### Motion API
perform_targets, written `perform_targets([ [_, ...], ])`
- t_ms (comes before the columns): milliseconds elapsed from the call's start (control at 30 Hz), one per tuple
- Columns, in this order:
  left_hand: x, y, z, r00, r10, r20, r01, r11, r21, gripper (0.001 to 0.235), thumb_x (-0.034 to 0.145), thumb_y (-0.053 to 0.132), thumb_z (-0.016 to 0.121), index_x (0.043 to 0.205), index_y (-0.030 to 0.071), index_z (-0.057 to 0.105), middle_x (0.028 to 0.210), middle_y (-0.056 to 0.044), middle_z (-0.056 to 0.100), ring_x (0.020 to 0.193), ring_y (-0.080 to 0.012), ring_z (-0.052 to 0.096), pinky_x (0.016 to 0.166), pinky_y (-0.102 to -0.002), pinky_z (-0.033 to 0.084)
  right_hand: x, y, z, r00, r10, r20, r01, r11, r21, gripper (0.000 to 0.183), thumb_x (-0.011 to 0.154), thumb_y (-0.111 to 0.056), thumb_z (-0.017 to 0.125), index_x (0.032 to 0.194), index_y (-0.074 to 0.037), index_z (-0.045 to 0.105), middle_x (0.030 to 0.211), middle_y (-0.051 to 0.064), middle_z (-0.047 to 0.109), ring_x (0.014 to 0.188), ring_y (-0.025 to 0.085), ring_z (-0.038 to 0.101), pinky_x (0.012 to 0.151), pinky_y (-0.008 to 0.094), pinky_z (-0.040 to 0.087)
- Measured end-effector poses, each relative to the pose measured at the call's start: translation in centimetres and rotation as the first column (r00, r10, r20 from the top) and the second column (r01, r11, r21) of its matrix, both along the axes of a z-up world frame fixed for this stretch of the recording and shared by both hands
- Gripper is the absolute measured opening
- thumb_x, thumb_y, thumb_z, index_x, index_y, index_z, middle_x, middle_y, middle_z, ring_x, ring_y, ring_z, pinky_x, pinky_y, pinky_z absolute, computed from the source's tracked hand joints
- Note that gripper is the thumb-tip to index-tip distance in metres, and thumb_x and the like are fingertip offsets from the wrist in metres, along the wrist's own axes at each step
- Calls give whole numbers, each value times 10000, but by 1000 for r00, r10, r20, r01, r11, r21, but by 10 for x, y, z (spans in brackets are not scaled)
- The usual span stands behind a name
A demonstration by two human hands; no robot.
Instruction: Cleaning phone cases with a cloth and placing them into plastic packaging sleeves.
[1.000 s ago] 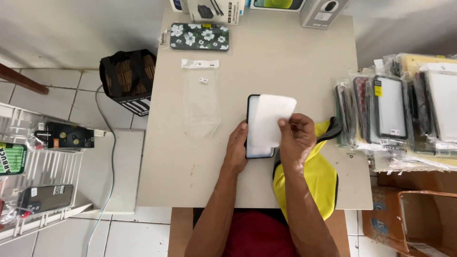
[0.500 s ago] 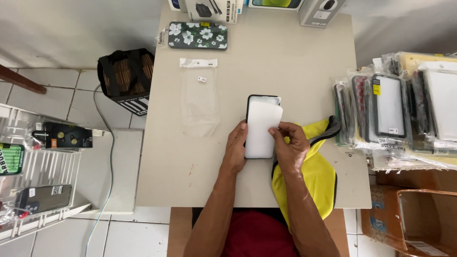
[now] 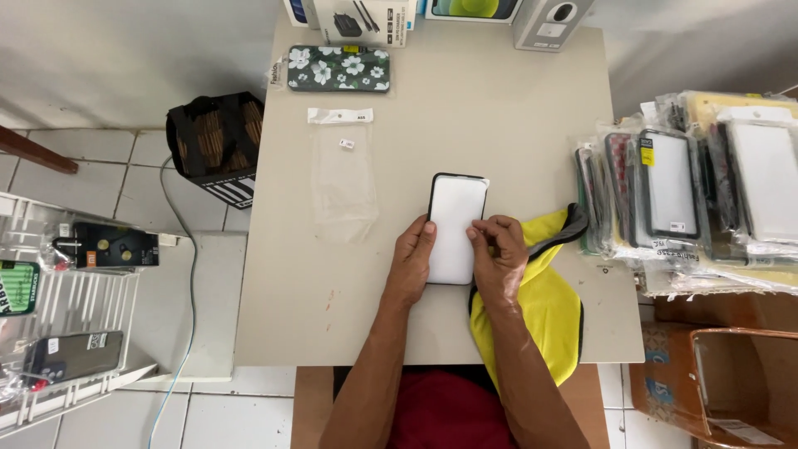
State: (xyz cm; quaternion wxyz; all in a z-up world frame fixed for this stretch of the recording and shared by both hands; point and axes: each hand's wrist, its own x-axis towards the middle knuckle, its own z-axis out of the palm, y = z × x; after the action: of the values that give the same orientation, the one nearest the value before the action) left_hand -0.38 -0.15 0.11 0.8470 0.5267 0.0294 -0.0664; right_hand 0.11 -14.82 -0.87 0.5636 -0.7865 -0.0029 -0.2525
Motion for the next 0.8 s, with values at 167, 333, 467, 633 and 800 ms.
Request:
perform_targets([
  [167,-2,0,10,998,-55,-17,55,998,18,401,1108,356,455,1288,86,691,964,-91,709,883,-178,636,854,-370,549,-1,-4,-7,993,6,-121,18,980,197,425,1003,-63,689,1384,13,517,1046,120,612,910,178,602,835,357,530],
  [333,-3,-1,13,998,-64,-3,64,997,40,388,1111,328,453,1278,80,700,978,-114,721,891,-188,632,863,-382,543,2,-17,-13,975,60,-213,-10,974,227,209,1053,-147,649,1215,-28,703,974,102,721,876,125,634,787,334,575],
  [467,-3,-2,13,998,-57,-33,57,998,4,402,1099,360,477,1258,67,702,1000,-146,724,911,-219,655,861,-389,555,4,-19,-12,971,90,-220,-44,977,208,185,1061,-156,637,1167,-33,724,922,95,708,865,127,621,763,335,573],
  [633,0,0,2,997,33,-76,-37,998,-53,378,1086,370,523,1229,65,695,958,-119,711,869,-198,647,816,-365,566,1,-15,-9,960,143,-241,-94,974,204,159,1034,-146,663,1124,-46,749,854,82,706,810,122,623,723,324,577],
  [800,-1,-4,-2,991,51,-121,-55,998,-30,307,1077,303,569,1190,52,705,903,-102,716,793,-181,644,732,-339,578,7,-29,-23,958,182,-223,-143,973,181,191,1052,-202,646,1013,-62,770,751,53,680,749,95,595,660,291,554],
])
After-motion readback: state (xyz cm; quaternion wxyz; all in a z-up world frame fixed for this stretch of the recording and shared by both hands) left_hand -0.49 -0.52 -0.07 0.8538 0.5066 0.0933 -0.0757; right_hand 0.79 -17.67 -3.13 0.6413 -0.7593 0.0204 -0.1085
